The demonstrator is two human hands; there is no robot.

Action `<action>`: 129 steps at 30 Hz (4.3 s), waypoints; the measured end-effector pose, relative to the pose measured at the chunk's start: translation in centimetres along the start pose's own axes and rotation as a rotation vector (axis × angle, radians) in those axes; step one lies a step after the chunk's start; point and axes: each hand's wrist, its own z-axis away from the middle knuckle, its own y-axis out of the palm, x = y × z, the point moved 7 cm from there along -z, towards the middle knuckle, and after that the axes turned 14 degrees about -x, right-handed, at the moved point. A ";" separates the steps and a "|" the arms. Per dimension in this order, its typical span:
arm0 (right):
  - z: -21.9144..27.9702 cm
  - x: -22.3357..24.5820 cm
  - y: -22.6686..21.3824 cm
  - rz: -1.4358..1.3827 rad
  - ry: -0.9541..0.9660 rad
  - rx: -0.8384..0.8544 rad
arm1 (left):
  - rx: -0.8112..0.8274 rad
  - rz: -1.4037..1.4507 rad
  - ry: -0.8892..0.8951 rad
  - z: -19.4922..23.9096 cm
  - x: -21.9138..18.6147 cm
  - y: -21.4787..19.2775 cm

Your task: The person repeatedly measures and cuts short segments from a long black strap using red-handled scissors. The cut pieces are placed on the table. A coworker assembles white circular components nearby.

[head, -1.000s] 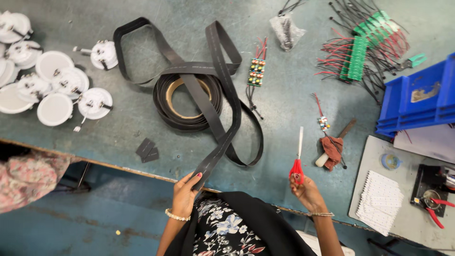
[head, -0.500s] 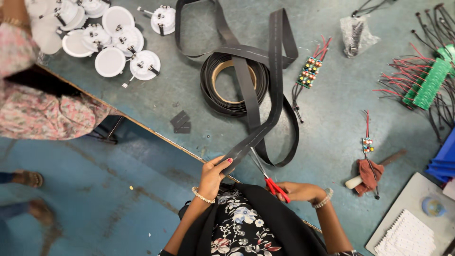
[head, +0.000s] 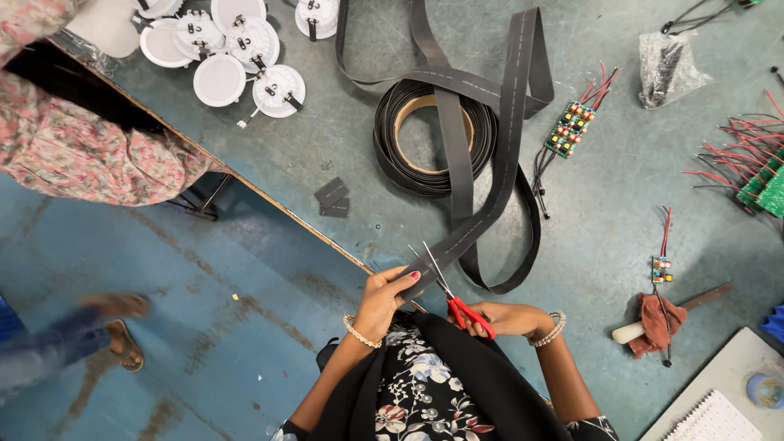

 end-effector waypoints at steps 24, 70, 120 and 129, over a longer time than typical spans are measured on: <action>-1.0 0.7 0.0 0.005 -0.028 -0.039 | -0.002 -0.015 -0.029 -0.2 0.0 -0.3; 6.3 -9.5 -8.9 0.373 0.220 -1.289 | -0.467 -0.192 0.532 -15.8 -4.3 -13.1; -3.6 0.4 -0.8 -0.636 -0.043 -0.779 | 0.105 -0.400 0.189 -4.2 1.7 0.8; -3.1 0.1 -2.3 -0.460 -0.034 -0.900 | 0.084 -0.351 0.104 -5.3 2.7 0.6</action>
